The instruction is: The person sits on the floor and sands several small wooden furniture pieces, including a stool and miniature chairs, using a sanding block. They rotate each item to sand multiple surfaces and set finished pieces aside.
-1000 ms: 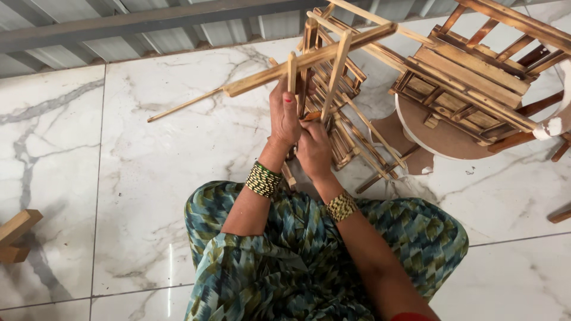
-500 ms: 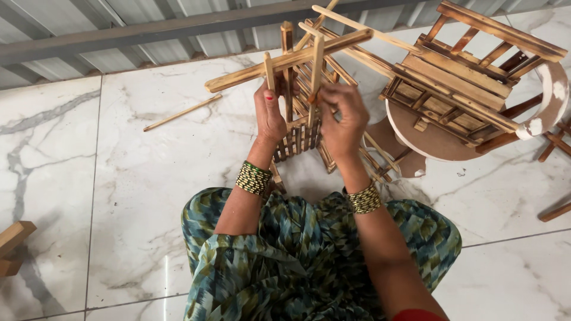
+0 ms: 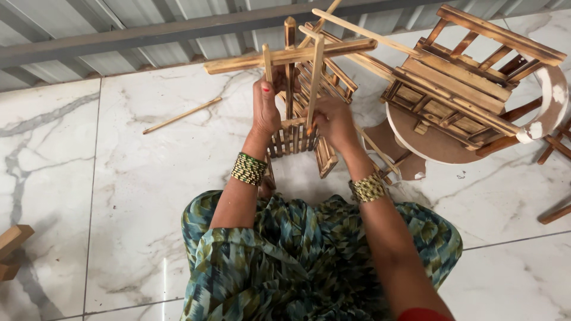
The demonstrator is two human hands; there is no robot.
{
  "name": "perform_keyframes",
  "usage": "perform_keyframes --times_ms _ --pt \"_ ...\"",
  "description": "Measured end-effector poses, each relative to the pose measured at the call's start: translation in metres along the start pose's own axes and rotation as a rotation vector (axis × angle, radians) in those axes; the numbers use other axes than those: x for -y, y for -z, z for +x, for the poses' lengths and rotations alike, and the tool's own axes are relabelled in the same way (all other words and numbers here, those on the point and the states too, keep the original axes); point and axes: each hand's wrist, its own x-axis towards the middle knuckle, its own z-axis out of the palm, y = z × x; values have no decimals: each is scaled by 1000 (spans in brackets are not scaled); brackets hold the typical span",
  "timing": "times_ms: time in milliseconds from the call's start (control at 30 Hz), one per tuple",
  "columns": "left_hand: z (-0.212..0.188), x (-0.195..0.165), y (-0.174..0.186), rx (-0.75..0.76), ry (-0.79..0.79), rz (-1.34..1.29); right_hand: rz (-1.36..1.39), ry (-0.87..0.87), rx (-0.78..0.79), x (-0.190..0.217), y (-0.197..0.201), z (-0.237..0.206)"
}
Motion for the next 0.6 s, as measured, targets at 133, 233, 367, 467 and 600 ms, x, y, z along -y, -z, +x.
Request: perform_keyframes --times_ms 133,233,367,467,600 --pt "-2 -1 1 16 -12 -24 -341 48 108 -13 -6 -3" --pt "-7 -3 1 -6 -9 -7 -443 -56 132 -36 7 -12" --pt "-8 -3 -1 -34 -38 60 -256 -194 55 -48 12 -31" --pt "-4 -1 -1 -62 -62 116 89 -309 -5 -33 18 -61" --pt "-3 0 -3 -8 -35 29 40 -98 108 -8 26 -87"
